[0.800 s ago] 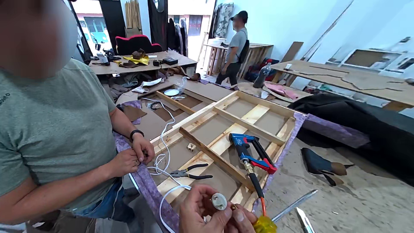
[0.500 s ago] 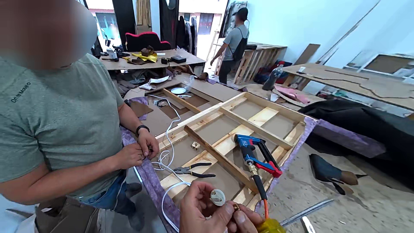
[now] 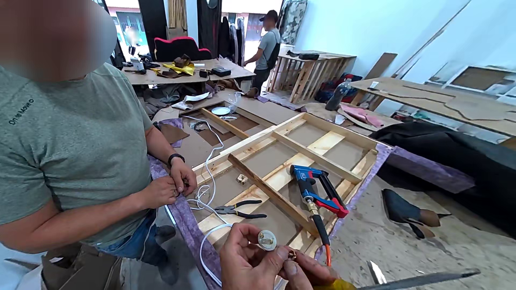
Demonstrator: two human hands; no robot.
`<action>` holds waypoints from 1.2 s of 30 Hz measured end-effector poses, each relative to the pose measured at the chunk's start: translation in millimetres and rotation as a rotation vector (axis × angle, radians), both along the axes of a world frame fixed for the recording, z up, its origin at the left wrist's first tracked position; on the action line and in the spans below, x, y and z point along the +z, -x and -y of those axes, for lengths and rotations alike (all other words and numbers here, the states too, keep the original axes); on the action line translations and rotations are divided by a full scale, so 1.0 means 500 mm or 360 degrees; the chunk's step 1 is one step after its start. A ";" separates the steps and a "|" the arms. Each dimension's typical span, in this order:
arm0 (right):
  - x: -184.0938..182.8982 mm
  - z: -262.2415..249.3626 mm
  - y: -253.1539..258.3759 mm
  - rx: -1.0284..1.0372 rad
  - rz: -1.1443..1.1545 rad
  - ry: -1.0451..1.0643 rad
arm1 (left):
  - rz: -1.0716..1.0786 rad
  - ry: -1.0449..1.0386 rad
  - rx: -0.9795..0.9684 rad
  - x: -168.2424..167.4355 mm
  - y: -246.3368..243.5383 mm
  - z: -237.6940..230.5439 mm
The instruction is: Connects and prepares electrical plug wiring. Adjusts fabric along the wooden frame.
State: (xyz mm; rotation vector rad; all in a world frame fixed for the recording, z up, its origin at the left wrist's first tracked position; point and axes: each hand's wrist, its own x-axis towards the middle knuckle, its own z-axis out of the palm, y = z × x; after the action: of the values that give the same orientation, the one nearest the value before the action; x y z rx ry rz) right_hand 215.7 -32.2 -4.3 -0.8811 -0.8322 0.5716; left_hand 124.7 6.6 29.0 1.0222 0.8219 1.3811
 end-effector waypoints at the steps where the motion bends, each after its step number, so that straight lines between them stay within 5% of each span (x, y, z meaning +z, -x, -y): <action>1: 0.003 -0.002 0.001 -0.0028 0.0010 -0.0007 | -0.0001 0.0016 -0.0006 0.001 0.000 -0.001; 10: 0.041 -0.007 -0.016 -0.0015 -0.0081 0.0049 | 0.0104 0.0147 -0.0329 0.009 0.013 -0.021; 20: 0.090 0.007 -0.043 0.0430 -0.0445 0.0274 | -0.0897 -0.1498 -0.0498 0.053 0.079 -0.100; 36: 0.091 0.004 -0.028 0.0658 -0.0836 0.0245 | -0.0918 -0.1537 -0.0196 0.053 0.094 -0.089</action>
State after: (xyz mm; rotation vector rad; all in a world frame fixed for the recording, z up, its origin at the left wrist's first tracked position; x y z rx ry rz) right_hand 229.7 -34.0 41.3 -0.6492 -0.4890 1.1844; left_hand 77.7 51.4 55.5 2.2488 0.4388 1.3944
